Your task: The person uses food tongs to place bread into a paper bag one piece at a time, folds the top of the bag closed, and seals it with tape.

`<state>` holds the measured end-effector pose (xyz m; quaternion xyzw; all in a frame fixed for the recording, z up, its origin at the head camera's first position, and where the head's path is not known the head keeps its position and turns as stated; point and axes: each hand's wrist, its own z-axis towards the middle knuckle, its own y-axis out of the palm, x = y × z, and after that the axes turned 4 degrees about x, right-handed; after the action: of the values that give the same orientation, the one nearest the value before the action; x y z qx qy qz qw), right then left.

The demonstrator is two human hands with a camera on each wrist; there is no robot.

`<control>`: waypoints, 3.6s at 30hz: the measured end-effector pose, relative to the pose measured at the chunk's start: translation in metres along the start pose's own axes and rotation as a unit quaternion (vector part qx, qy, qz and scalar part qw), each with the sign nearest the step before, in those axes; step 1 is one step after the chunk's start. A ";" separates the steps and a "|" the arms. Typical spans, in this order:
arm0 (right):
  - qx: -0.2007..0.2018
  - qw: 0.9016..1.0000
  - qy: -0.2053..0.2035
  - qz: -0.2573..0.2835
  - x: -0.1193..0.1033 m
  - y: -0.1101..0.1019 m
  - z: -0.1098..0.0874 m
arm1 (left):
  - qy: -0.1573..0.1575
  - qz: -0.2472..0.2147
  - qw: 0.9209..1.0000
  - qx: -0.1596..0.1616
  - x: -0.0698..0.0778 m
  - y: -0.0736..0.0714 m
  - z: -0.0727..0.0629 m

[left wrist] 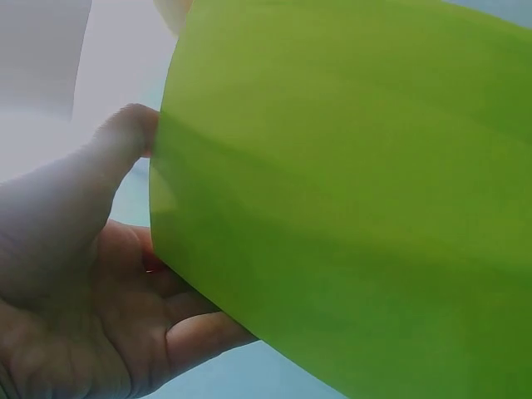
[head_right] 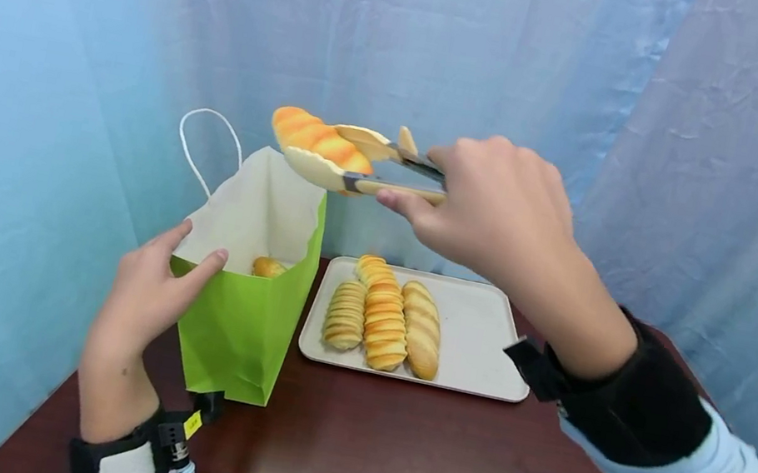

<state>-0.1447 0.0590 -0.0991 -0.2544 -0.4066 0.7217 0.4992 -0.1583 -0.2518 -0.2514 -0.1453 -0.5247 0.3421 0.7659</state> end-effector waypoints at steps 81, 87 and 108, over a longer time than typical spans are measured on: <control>-0.335 0.929 0.003 -0.160 -0.149 0.200 0.134 | -0.038 -0.007 0.999 -0.026 0.021 0.009 -0.029; -0.342 0.927 0.013 -0.151 -0.149 0.203 0.138 | -0.039 -0.003 0.999 -0.027 0.022 0.008 -0.028; -0.346 0.924 -0.007 -0.165 -0.143 0.203 0.136 | -0.038 -0.008 0.999 -0.034 0.022 0.011 -0.026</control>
<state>-0.3005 -0.1539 -0.2016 -0.3352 -0.6706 0.4454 0.4895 -0.1342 -0.2256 -0.2523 -0.1544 -0.5661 0.3233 0.7424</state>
